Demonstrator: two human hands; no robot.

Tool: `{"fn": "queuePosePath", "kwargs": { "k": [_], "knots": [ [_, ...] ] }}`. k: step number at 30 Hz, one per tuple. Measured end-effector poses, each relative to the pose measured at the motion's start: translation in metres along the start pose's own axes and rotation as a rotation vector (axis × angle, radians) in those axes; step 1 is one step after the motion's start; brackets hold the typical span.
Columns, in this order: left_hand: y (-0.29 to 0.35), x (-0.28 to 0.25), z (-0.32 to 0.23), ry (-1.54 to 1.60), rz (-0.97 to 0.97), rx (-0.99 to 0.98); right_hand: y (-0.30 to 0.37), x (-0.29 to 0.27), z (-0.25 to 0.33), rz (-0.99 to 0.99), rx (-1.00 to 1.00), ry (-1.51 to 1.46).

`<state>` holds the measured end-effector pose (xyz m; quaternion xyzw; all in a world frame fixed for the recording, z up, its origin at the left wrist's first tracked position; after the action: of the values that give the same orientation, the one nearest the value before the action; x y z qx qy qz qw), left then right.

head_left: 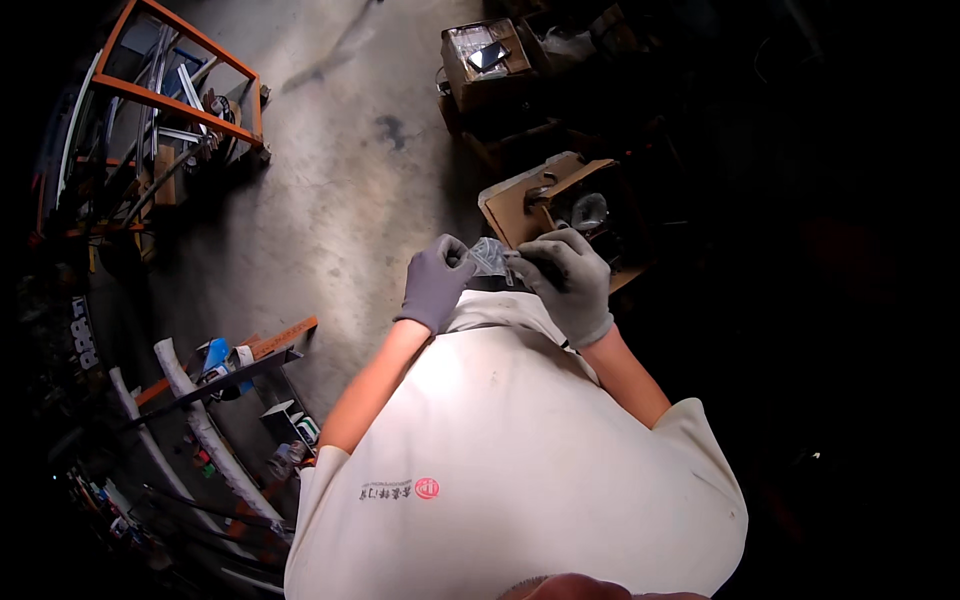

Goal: The person handles a long metal bar and places it on a workbench. They then retrieve small metal components from a cardboard box and attach them to the bar using a tool. The person continues to assemble the metal frame by adding more components and securing them in place.

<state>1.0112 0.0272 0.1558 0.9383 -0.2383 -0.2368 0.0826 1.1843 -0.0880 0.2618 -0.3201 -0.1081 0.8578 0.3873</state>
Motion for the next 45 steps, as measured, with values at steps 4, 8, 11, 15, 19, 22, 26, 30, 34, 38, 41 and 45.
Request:
{"fn": "queuePosePath", "kwargs": {
  "k": [4, 8, 11, 15, 19, 22, 26, 30, 34, 38, 41, 45],
  "knots": [
    [0.002, -0.002, -0.011, 0.111, 0.052, -0.068, 0.0, 0.007, -0.002, -0.085, 0.016, -0.008],
    [0.004, -0.003, -0.018, 0.222, 0.068, -0.115, 0.006, 0.021, -0.021, -0.156, 0.237, -0.273],
    [0.006, -0.005, -0.02, 0.236, 0.066, -0.092, 0.005, 0.021, -0.024, -0.14, 0.203, -0.242],
    [0.006, -0.001, -0.024, 0.172, 0.009, 0.042, 0.01, 0.022, -0.014, -0.15, 0.208, -0.415],
    [0.008, -0.002, -0.028, 0.191, -0.002, 0.002, 0.008, 0.034, -0.027, 0.007, 0.307, -0.483],
    [0.01, -0.005, -0.033, 0.254, -0.011, 0.043, 0.012, 0.031, -0.036, 0.116, 0.585, -0.458],
    [0.014, -0.004, -0.043, 0.315, 0.032, -0.004, 0.015, 0.026, -0.037, 0.096, 0.468, -0.413],
    [0.015, 0.001, -0.039, 0.369, 0.045, -0.019, 0.022, 0.028, -0.036, -0.001, 0.461, -0.402],
    [0.018, 0.003, -0.04, 0.418, 0.059, -0.072, 0.03, 0.027, -0.019, -0.204, 0.229, -0.538],
    [0.02, 0.005, -0.039, 0.448, 0.072, -0.095, 0.03, 0.022, -0.014, -0.129, -0.051, -0.339],
    [0.021, 0.005, -0.036, 0.502, 0.078, -0.117, 0.03, 0.02, -0.015, -0.12, -0.159, -0.182],
    [0.022, 0.001, -0.037, 0.485, 0.07, -0.123, 0.029, 0.011, -0.017, -0.058, -0.177, -0.05]
  ]
}}
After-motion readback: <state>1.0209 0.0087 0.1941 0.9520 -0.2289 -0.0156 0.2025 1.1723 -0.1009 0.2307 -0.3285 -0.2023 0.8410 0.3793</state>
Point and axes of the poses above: each hand's wrist, its own y-axis away from the middle knuckle, its own x-axis out of the palm, z = x × y, the point moved 3 cm from there along -y, towards the middle knuckle, and after that the axes turned 13 degrees about -z, right-handed, at the moved point
